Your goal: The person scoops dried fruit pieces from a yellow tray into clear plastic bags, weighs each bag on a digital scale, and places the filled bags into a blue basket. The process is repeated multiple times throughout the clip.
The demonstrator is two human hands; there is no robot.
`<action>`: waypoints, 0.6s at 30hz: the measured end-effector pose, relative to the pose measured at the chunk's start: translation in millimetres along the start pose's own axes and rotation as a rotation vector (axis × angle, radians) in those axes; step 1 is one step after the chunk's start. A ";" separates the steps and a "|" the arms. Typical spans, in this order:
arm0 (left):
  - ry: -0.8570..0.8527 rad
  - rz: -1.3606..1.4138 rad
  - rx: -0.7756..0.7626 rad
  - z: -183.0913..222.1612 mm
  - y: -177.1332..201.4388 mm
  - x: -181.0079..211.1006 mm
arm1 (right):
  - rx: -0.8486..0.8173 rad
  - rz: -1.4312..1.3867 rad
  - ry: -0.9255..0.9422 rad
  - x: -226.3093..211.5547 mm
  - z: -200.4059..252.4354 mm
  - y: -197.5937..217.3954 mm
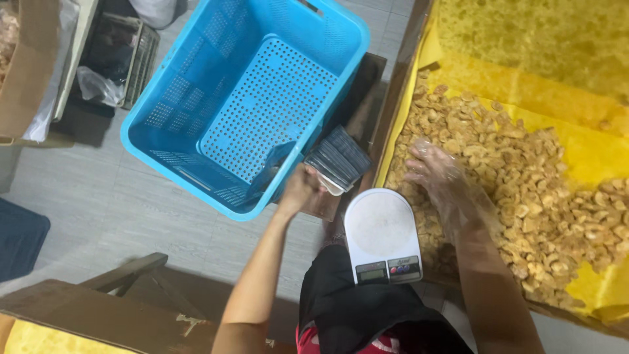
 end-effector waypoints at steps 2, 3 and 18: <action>0.503 0.240 0.161 19.8 -26.0 -34.0 | -0.007 0.089 0.023 -5.5 15.4 -10.4; 0.753 0.353 0.238 30.3 -36.5 -52.1 | -0.014 0.122 0.055 -10.7 20.7 -16.9; 0.362 0.081 0.449 18.4 -3.2 -48.2 | -0.067 0.247 -0.039 -11.7 67.0 12.8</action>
Point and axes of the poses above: each hand's wrist, its own z-axis away from the middle knuckle, its own y-axis out of the back of the hand, x = y × z, the point moved 6 cm from there along -z, towards the middle knuckle, and after that the axes turned 8 degrees about z, right-handed, at the moved point
